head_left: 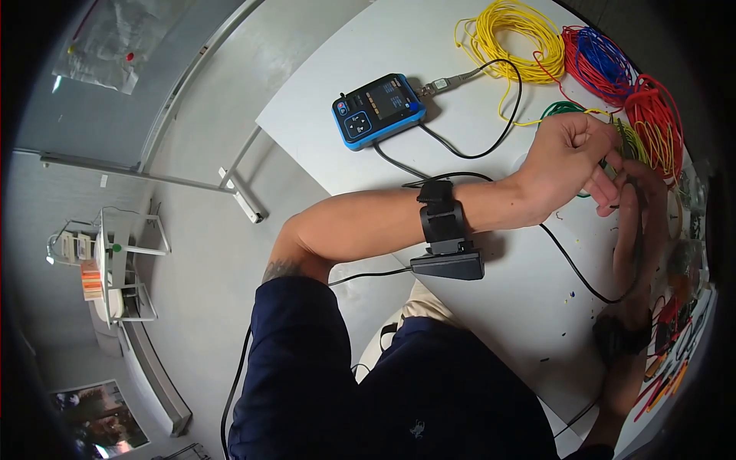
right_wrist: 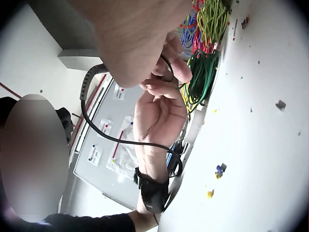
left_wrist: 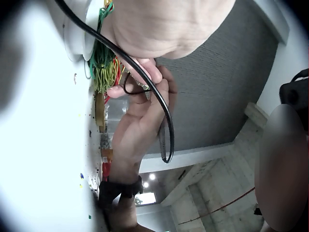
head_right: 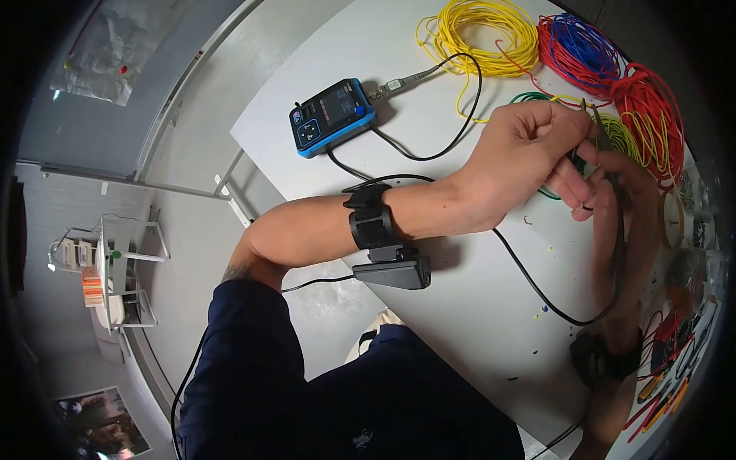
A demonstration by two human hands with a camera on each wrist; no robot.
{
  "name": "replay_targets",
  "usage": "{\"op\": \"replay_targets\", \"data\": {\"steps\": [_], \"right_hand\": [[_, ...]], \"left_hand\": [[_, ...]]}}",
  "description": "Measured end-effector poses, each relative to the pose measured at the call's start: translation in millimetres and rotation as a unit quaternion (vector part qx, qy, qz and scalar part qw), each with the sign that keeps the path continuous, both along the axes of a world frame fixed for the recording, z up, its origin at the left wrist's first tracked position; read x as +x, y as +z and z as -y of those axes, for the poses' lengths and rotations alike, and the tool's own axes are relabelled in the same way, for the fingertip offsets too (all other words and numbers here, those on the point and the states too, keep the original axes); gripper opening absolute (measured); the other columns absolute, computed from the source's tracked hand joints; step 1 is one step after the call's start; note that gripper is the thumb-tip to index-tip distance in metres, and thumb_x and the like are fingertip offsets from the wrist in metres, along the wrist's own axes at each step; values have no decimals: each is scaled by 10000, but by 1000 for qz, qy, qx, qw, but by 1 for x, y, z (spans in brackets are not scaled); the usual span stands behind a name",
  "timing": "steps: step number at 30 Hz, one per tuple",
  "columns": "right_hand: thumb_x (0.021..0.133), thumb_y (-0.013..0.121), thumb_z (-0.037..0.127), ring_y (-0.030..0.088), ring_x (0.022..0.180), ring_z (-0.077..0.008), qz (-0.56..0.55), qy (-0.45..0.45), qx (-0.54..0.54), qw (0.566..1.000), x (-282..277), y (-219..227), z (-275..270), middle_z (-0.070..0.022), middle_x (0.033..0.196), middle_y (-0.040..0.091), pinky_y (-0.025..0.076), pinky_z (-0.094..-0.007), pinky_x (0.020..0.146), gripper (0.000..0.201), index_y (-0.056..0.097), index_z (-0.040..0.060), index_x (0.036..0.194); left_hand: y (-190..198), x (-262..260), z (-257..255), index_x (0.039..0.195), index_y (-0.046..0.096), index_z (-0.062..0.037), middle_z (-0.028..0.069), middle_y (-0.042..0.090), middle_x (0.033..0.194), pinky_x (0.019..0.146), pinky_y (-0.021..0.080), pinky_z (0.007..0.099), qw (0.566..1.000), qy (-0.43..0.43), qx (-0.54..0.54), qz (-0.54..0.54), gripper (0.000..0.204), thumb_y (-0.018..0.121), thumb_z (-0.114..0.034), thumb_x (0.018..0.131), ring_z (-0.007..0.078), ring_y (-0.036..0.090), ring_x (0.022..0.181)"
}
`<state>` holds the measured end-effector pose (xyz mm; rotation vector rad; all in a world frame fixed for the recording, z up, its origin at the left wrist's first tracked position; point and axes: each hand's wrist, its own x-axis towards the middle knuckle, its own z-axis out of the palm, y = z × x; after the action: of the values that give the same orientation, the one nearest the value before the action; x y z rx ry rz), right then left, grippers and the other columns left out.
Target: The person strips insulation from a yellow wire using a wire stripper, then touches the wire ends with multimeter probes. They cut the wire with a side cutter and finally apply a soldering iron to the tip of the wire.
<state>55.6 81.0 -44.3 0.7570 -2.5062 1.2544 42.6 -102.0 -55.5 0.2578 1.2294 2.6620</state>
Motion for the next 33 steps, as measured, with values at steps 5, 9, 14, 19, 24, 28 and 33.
{"op": "replay_targets", "data": {"steps": [5,9,14,19,24,28,33], "right_hand": [[1038,467,131,582,817,-141,-8,-5,-4,1000,0,0,0,-93,1029,594,496,-294,761,297,574,5,1285],[1037,470,128,582,820,-138,-11,-2,-4,1000,2,2,2,-91,1026,594,498,-292,763,296,574,9,1287],[1033,488,120,596,839,-133,3,8,-1,1000,3,6,3,-85,1031,603,508,-288,752,288,584,15,1284],[1018,533,58,653,779,-146,-22,14,-13,1000,2,10,4,-108,1095,692,541,-283,675,229,636,27,1221],[993,580,25,657,767,-144,-59,64,-44,995,-6,4,0,-123,1126,705,536,-288,659,251,609,23,1242],[983,573,20,670,770,-204,-17,57,-71,996,-4,4,1,-133,1096,701,537,-330,695,234,604,13,1215],[971,576,16,669,819,-247,-20,51,-74,996,-5,0,-1,-132,1086,697,536,-352,738,225,605,11,1193]], "left_hand": [[-1,0,0,1059,598,56,120,684,940,610,630,326,1000,5,-9,0,280,525,-213,1084,218,730,653],[0,0,0,1061,597,56,123,683,941,611,631,330,1000,2,-7,2,281,524,-214,1085,224,731,653],[0,1,0,1080,598,59,119,685,948,609,625,332,1000,-1,-6,4,286,519,-216,1088,219,728,653],[-3,1,-1,1209,616,30,82,706,1002,659,604,296,1000,9,-16,13,337,546,-277,1089,137,695,681],[0,3,-1,1245,619,-18,36,704,994,671,559,260,998,18,-66,15,344,536,-315,1093,104,668,689],[3,4,1,1240,624,-39,7,681,956,659,507,240,997,10,-73,18,345,539,-339,1091,94,653,682],[3,3,0,1231,628,-53,-1,675,954,657,512,242,997,2,-76,26,342,550,-353,1085,92,655,681]]}}
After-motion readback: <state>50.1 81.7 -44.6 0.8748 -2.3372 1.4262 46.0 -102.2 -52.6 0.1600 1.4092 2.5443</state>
